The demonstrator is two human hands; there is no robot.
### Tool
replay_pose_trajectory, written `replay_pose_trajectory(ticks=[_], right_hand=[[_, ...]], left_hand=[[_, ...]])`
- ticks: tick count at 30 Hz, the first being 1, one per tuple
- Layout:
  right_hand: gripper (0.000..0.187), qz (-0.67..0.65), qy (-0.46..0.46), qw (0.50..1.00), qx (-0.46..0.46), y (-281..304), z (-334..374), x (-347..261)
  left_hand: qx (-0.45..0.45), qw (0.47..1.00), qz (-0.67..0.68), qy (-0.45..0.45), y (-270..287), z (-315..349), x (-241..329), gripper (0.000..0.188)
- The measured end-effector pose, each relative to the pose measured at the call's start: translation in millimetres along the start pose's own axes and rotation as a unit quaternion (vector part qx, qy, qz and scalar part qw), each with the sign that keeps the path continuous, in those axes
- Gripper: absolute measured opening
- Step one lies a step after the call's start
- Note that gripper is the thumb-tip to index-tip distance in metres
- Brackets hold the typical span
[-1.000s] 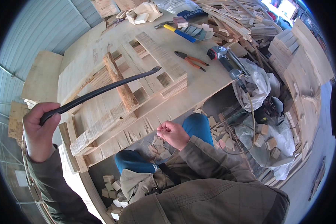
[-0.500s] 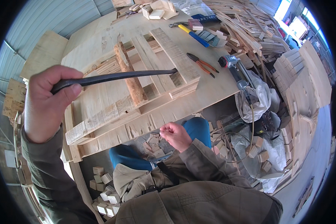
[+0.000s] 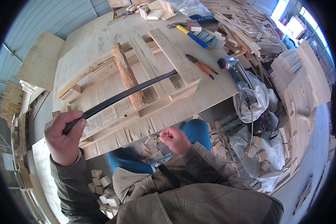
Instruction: The person lifts a wooden pallet onto a workbench and uses a crowbar to pry off several wooden slats. They then use pliers to remove nails from the pallet frame. The removed slats are placed on the workbench.
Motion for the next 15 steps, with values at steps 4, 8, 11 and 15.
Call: replay_pose_trajectory(ticks=[4, 8, 11, 15], right_hand=[[0.019, -0.001, -0.004, 1.000, -0.008, 3.6, 2.3, 2.4], [0.018, 0.005, -0.026, 1.000, 0.012, 13.0, -1.5, 5.0], [0.017, 0.040, -0.025, 0.999, 0.010, 9.7, -12.8, 3.9], [0.017, 0.054, -0.007, 0.998, 0.001, -5.6, -21.7, -2.3]], left_hand=[[0.056, 0.978, 0.130, 0.156, -0.9, 30.9, -91.1, 0.018], [0.104, 0.896, 0.268, 0.338, -48.8, 104.9, -170.5, 0.018], [0.064, 0.914, 0.260, 0.306, -62.4, 117.9, -175.9, 0.017], [-0.022, 0.914, 0.195, 0.356, -59.0, 108.9, -166.7, 0.017]])
Point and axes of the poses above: each hand's wrist, its own z-axis away from the middle knuckle, its own y-axis out of the back of the hand, x = y × z, the point moved 9 cm from there along -z, towards the middle knuckle, and after that the axes turned 7 degrees about z, right-handed, at the moved point
